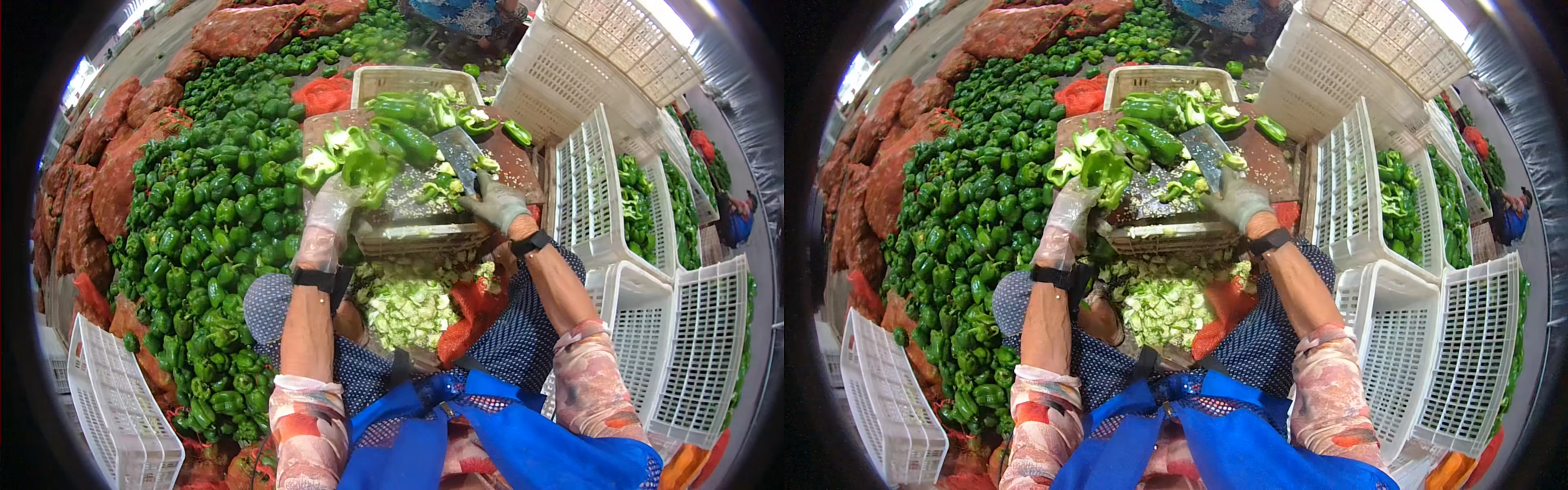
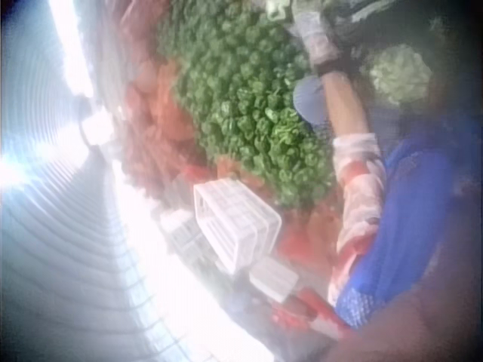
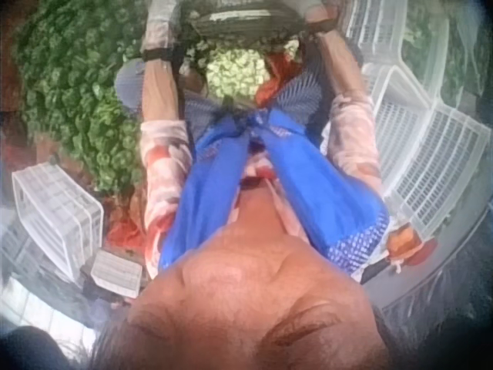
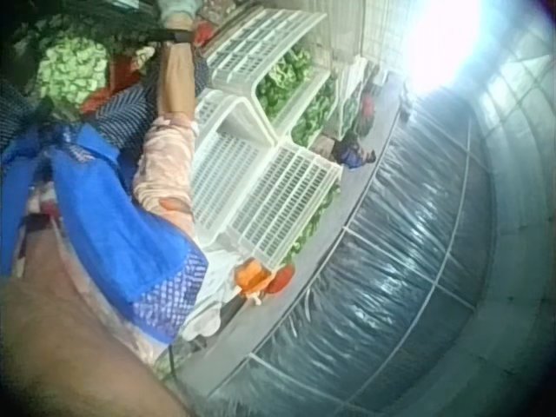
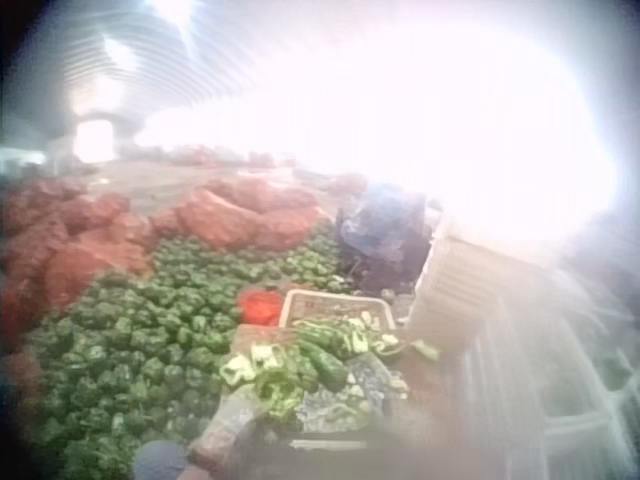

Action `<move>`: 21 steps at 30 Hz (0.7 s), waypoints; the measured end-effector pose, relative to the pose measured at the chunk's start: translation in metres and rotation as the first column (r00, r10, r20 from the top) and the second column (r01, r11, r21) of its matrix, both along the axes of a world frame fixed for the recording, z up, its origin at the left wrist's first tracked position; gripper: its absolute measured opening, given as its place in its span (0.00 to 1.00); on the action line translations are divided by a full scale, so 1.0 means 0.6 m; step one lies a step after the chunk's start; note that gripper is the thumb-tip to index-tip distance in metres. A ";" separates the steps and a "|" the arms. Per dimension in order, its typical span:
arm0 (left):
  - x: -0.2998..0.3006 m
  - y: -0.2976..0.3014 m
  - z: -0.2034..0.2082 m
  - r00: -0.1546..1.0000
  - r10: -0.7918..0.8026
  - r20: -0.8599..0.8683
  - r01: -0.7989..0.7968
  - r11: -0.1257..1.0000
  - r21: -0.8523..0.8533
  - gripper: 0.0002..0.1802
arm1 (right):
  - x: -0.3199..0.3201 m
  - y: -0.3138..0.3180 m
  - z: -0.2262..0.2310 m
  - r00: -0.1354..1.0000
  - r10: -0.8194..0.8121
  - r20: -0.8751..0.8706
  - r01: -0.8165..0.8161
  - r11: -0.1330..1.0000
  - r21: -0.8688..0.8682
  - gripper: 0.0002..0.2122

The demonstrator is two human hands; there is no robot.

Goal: Removing the cores and stems from green peppers using a cleaver and hands in a warehouse facility.

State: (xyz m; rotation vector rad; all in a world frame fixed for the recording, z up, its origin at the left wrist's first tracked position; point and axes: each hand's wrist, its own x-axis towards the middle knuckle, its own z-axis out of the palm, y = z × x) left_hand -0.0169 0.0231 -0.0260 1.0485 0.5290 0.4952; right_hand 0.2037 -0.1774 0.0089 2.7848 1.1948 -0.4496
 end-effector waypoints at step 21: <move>0.038 0.022 -0.090 0.973 0.117 -0.200 -0.068 0.969 0.236 0.23 | -0.155 -0.030 0.103 0.830 0.354 -0.430 0.097 0.668 0.738 0.22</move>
